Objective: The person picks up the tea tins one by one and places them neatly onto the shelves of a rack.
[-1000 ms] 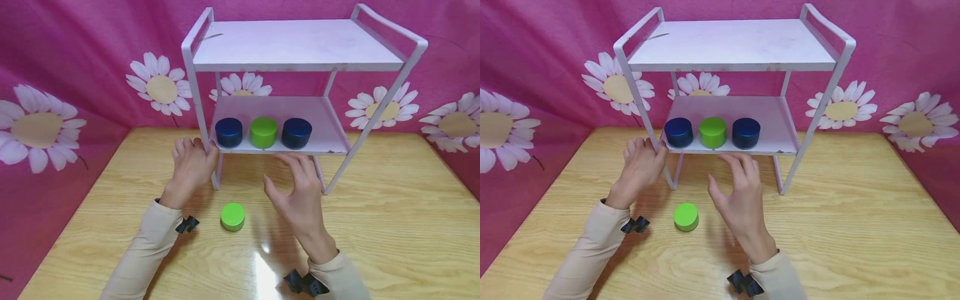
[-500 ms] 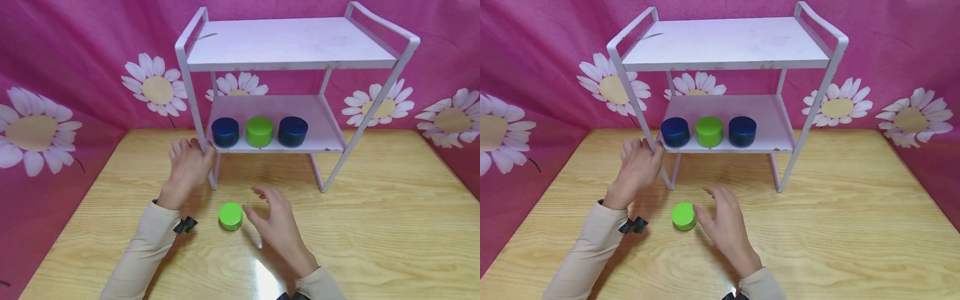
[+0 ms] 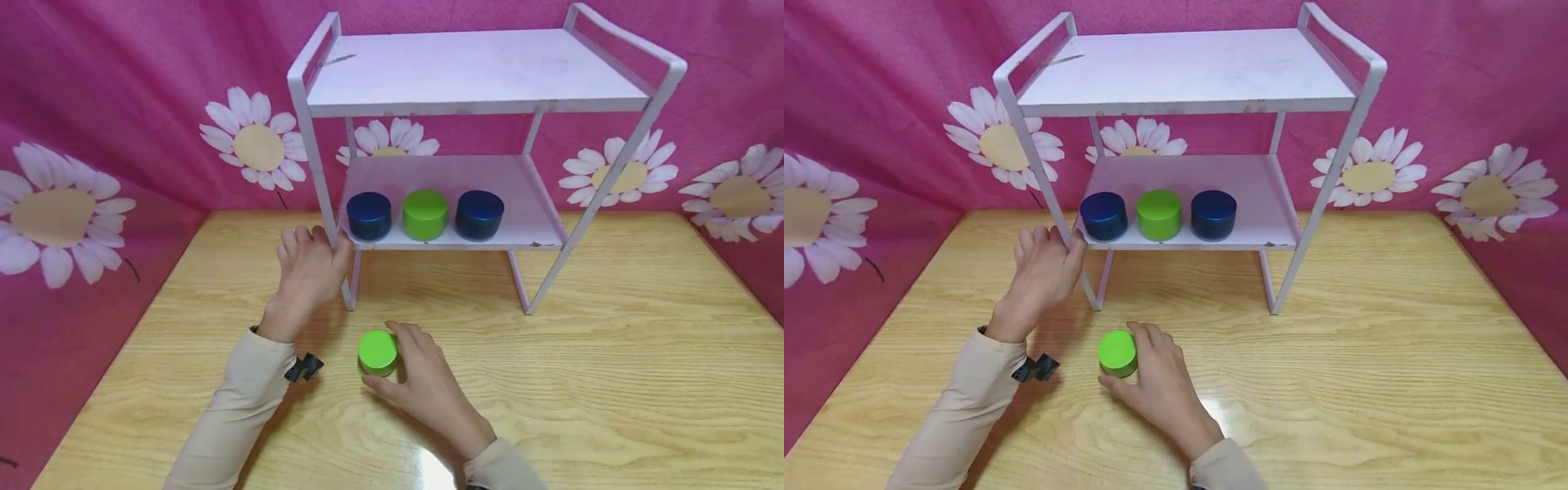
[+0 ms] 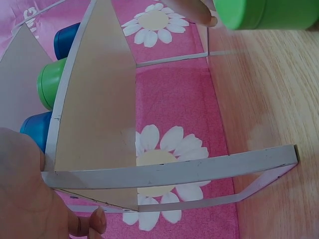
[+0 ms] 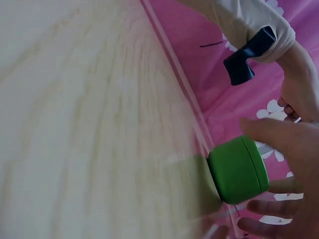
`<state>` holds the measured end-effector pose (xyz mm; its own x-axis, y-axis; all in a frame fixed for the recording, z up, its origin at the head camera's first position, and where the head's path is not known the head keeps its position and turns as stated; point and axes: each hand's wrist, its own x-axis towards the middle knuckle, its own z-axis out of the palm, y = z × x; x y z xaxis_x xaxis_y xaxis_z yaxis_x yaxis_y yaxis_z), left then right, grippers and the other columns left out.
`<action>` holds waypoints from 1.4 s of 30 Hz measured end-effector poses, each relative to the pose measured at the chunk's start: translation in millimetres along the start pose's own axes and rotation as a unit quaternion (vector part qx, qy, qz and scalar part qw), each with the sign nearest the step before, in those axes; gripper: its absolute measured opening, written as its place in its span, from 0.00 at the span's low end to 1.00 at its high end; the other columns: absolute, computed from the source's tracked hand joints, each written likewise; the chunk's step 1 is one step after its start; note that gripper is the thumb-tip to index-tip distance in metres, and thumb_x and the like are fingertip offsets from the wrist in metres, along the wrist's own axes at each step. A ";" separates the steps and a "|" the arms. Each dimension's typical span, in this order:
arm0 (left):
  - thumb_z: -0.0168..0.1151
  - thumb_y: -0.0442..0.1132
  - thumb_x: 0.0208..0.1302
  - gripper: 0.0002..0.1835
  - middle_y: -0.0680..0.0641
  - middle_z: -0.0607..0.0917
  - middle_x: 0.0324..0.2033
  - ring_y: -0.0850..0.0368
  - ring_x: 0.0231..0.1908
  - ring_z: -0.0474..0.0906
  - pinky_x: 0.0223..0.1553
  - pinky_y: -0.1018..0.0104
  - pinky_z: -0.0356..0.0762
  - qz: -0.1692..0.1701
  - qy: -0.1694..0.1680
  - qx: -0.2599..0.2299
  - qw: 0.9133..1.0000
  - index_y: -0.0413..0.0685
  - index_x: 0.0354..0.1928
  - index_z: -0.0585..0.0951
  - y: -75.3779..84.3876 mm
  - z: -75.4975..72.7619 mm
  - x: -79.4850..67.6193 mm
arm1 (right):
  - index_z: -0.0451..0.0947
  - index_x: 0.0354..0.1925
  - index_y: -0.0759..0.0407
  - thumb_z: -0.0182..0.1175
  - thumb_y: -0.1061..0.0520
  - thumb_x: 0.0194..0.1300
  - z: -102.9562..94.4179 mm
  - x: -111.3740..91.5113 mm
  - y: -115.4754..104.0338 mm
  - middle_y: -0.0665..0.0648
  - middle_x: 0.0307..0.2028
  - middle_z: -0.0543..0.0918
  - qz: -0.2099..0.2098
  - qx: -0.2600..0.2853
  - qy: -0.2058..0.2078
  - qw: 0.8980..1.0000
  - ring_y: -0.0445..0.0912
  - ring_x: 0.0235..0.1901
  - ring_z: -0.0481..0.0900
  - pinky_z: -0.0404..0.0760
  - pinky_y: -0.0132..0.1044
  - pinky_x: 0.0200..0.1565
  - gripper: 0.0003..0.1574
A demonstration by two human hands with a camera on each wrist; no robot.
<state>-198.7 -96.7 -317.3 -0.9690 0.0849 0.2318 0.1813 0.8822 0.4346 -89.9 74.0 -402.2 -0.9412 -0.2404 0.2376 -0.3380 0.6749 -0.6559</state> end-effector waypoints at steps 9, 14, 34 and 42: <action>0.32 0.53 0.70 0.27 0.36 0.66 0.34 0.39 0.40 0.57 0.42 0.50 0.52 0.000 -0.002 -0.004 1.000 0.34 0.32 0.68 -1.3 1.0 -0.1 | 0.67 0.62 0.67 0.74 0.52 0.51 7.4 -1.2 -2.7 0.62 0.53 0.76 -0.004 0.000 -0.004 1.000 0.55 0.51 0.75 0.72 0.53 0.52 0.45; 0.32 0.53 0.70 0.27 0.36 0.65 0.34 0.39 0.40 0.56 0.43 0.50 0.52 0.003 -0.001 -0.003 1.000 0.33 0.32 0.68 -0.4 0.5 0.0 | 0.66 0.62 0.67 0.73 0.53 0.53 8.1 -1.4 -4.6 0.63 0.54 0.76 -0.004 -0.004 -0.007 1.000 0.56 0.51 0.75 0.72 0.54 0.52 0.44; 0.32 0.53 0.70 0.27 0.36 0.66 0.34 0.39 0.40 0.57 0.42 0.50 0.53 0.008 0.006 -0.007 1.000 0.34 0.32 0.69 -0.8 -0.4 0.0 | 0.71 0.53 0.66 0.74 0.58 0.48 7.0 2.5 0.0 0.60 0.46 0.79 0.017 0.039 0.036 0.998 0.52 0.46 0.77 0.74 0.49 0.50 0.36; 0.32 0.53 0.70 0.27 0.36 0.65 0.34 0.39 0.40 0.57 0.42 0.49 0.53 0.006 -0.001 -0.001 1.000 0.34 0.31 0.68 -0.5 -0.8 -0.2 | 0.71 0.54 0.67 0.74 0.58 0.48 1.2 6.9 -1.1 0.60 0.47 0.80 0.023 0.057 0.040 0.997 0.52 0.47 0.78 0.75 0.48 0.50 0.36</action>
<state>-198.5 -97.5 -316.9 -0.9670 0.0973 0.2354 0.1942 0.8797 0.4341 -96.0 70.7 -400.8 -0.9543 -0.1511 0.2579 -0.2959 0.5990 -0.7440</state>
